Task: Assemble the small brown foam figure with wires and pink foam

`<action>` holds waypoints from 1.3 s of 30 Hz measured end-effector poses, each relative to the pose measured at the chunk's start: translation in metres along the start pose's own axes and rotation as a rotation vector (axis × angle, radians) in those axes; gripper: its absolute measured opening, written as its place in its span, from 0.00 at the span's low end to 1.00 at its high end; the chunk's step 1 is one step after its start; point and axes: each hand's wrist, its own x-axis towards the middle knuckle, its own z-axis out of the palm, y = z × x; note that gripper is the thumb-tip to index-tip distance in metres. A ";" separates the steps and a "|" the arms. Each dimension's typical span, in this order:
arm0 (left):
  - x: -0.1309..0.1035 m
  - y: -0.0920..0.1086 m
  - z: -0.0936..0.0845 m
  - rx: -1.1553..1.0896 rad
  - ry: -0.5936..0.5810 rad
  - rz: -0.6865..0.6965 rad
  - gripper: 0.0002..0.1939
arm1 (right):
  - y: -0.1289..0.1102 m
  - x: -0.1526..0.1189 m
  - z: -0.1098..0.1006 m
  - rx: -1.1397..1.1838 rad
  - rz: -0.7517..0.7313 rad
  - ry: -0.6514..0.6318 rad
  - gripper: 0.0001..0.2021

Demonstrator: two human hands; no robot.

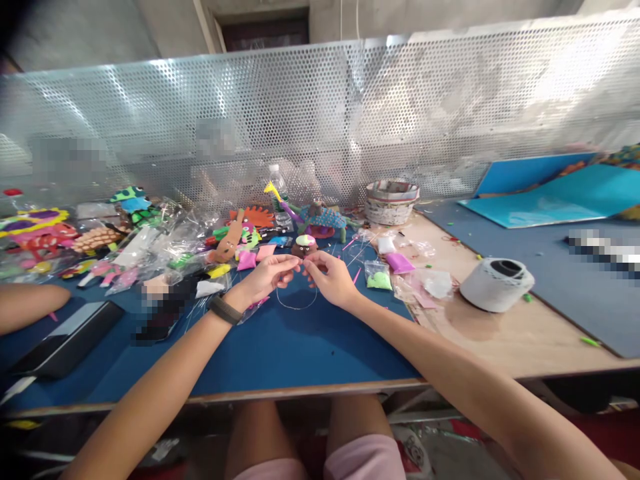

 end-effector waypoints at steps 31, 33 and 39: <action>0.000 -0.008 0.009 0.490 0.191 0.101 0.18 | 0.006 0.003 -0.004 -0.108 -0.029 0.028 0.17; 0.001 -0.008 0.008 0.261 0.165 -0.025 0.20 | 0.003 0.001 -0.003 -0.136 -0.060 0.026 0.16; 0.001 -0.005 0.004 0.079 0.181 -0.113 0.20 | -0.006 -0.004 -0.004 -0.320 -0.165 0.010 0.15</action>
